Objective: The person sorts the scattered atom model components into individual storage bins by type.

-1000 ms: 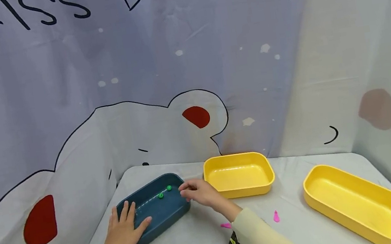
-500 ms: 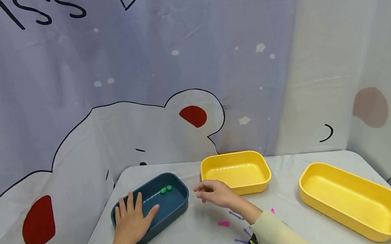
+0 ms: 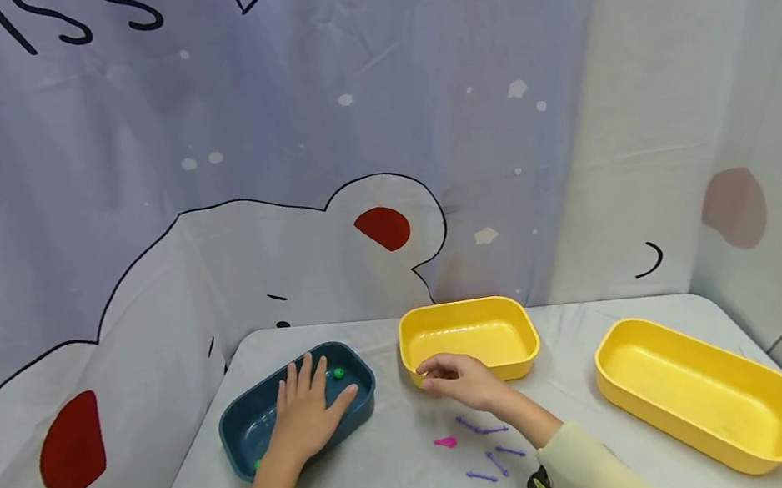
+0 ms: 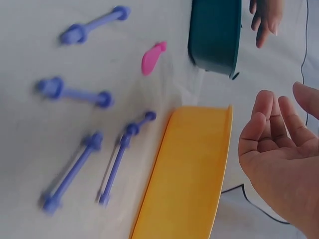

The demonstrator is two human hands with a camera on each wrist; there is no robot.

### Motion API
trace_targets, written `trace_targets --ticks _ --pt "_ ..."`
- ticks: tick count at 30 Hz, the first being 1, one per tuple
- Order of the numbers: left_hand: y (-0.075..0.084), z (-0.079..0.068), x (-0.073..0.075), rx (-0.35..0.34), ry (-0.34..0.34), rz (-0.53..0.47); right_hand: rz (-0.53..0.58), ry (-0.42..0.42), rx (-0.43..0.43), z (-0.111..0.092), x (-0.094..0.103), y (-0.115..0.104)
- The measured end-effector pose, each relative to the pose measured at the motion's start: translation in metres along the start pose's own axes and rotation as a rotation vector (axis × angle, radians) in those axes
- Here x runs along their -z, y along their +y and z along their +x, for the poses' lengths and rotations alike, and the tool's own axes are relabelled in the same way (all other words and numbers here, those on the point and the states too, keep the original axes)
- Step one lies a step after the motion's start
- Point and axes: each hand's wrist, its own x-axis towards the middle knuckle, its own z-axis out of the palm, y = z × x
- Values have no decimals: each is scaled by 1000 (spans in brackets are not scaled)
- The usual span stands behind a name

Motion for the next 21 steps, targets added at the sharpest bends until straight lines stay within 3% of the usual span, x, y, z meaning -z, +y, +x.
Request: trace_targets --ticks 21 --pt "38 36 -31 -65 -84 65 23 17 -60 -43 38 25"
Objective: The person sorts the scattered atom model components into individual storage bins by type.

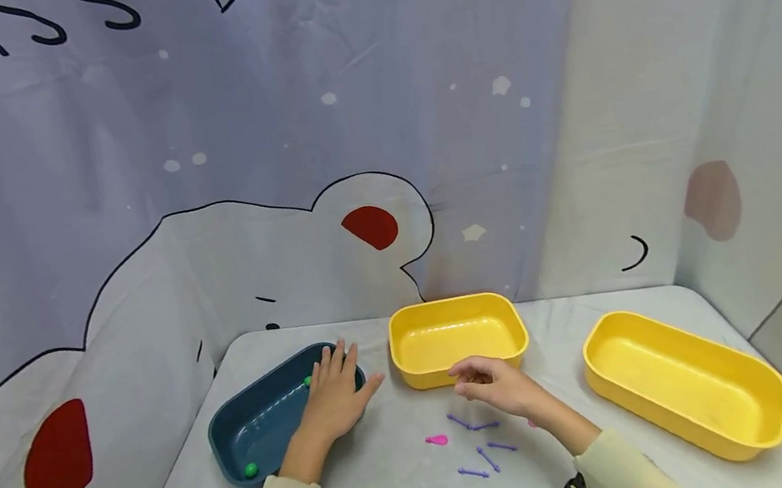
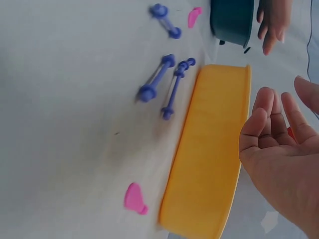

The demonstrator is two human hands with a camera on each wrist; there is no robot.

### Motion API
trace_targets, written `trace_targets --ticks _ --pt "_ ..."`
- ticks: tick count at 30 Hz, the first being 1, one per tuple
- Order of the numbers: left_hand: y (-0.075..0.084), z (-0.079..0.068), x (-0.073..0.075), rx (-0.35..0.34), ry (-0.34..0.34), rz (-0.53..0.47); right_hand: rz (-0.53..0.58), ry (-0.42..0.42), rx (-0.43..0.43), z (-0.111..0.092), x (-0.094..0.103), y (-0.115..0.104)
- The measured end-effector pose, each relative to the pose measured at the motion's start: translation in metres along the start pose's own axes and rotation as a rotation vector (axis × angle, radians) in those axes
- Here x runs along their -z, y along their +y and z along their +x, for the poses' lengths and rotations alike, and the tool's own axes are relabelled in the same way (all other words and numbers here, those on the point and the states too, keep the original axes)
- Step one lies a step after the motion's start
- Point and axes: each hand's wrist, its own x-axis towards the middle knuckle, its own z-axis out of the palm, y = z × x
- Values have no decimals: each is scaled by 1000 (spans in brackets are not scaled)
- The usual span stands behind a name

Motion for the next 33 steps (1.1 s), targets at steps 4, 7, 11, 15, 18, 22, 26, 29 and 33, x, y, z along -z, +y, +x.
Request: trace_targets --ticks 4,7,11,15,18,22,26,29,33 --pt "3 5 -3 -5 -12 4 15 -1 26 -2 1 2" --pt "5 8 -6 -9 -12 -11 21 -3 44 -3 1 4" --pt "9 14 -10 -9 -15 -34 19 2 51 -5 1 10" --pt "14 22 -16 -13 -25 -38 6 6 47 -10 4 19" --pt "18 27 -20 -21 -31 -37 -12 2 39 -15 7 24" --pt "25 31 -22 -24 -43 -25 -27 -16 21 -20 9 29" --pt "31 32 -24 -31 -56 -30 -35 -36 -5 -23 11 32" --pt "34 34 -26 -38 -62 -42 -46 -46 -18 -26 12 34" --pt "38 39 -30 -50 -60 -53 -57 -54 -27 -29 15 37"
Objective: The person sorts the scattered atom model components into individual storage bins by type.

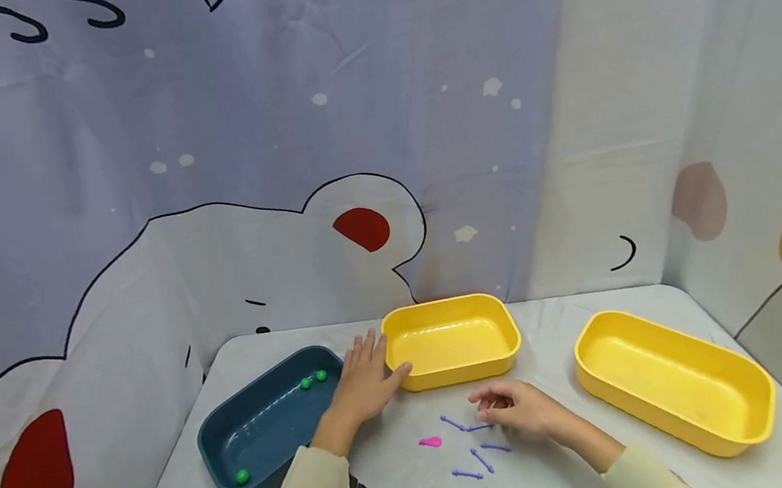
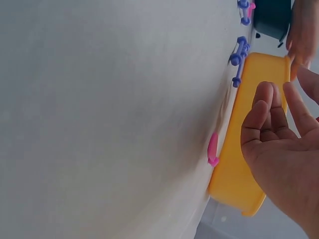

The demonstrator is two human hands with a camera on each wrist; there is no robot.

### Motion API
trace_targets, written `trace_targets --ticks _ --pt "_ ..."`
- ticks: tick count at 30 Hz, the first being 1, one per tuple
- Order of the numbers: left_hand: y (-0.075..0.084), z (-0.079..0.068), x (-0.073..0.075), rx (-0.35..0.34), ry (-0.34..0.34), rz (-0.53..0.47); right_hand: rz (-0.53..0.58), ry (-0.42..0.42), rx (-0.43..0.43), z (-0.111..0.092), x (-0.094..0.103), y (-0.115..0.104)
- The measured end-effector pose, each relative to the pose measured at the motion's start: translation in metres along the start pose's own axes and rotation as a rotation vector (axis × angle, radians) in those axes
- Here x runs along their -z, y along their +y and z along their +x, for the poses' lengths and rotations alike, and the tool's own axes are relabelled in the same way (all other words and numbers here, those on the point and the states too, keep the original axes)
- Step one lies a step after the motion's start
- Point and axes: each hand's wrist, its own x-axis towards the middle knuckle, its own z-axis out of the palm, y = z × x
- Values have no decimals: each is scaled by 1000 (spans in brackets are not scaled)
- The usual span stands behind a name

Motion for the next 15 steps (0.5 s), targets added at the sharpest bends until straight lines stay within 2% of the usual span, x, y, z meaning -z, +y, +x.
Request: trace_targets --ticks 5,11,15 --pt "5 6 -4 -18 -6 12 -39 4 18 -3 2 7" --pt "13 9 -7 -12 -8 32 -137 -3 70 -2 3 14" --pt "16 11 -7 -8 -15 59 -191 -10 72 -2 2 15"
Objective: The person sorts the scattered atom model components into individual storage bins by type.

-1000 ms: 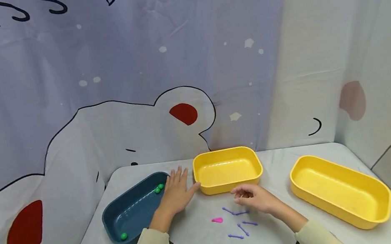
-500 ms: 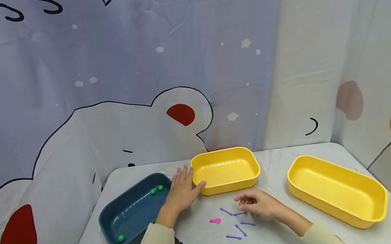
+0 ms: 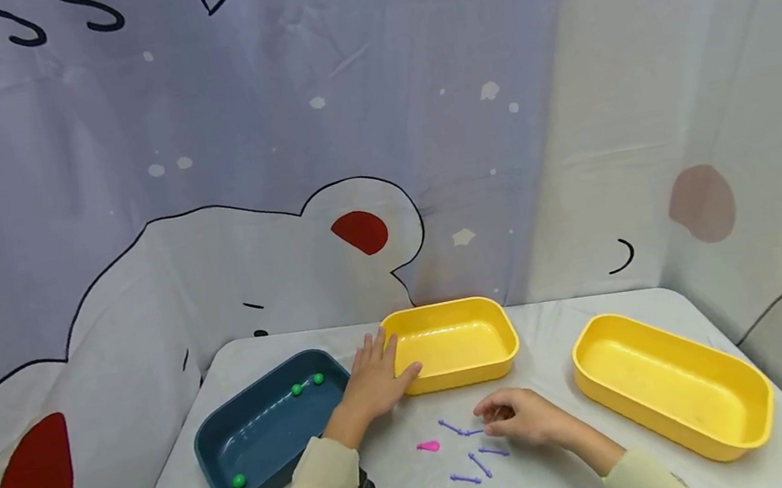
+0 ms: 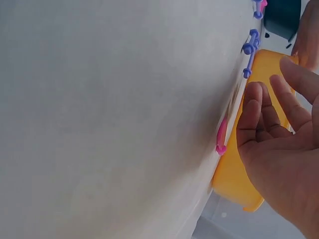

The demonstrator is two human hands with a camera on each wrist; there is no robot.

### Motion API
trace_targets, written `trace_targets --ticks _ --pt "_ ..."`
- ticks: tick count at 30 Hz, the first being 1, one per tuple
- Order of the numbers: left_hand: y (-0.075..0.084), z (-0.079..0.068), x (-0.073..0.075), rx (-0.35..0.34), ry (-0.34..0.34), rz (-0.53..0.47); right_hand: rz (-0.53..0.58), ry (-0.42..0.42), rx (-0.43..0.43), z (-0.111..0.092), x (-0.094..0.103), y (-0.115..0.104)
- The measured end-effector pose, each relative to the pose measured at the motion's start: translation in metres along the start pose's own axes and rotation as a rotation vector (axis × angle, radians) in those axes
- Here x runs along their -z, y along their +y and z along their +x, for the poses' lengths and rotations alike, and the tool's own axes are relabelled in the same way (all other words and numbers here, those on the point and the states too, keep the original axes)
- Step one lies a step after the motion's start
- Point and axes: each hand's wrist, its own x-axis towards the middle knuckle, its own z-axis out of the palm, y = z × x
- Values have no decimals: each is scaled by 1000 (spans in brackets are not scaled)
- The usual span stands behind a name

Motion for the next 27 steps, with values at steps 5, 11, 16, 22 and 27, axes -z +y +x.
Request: trace_targets --ticks 5,11,16,22,27 --pt "5 5 1 -7 -7 14 -73 3 10 0 0 0" --pt "8 14 -4 -15 -8 46 -109 -8 -1 2 -2 2" --pt "12 20 -11 -3 -11 53 -104 -7 -11 2 -3 5" --pt "12 26 -16 25 8 50 -131 -33 -11 4 -4 7" --pt "11 29 -16 27 7 68 -143 -32 -27 5 -4 6"
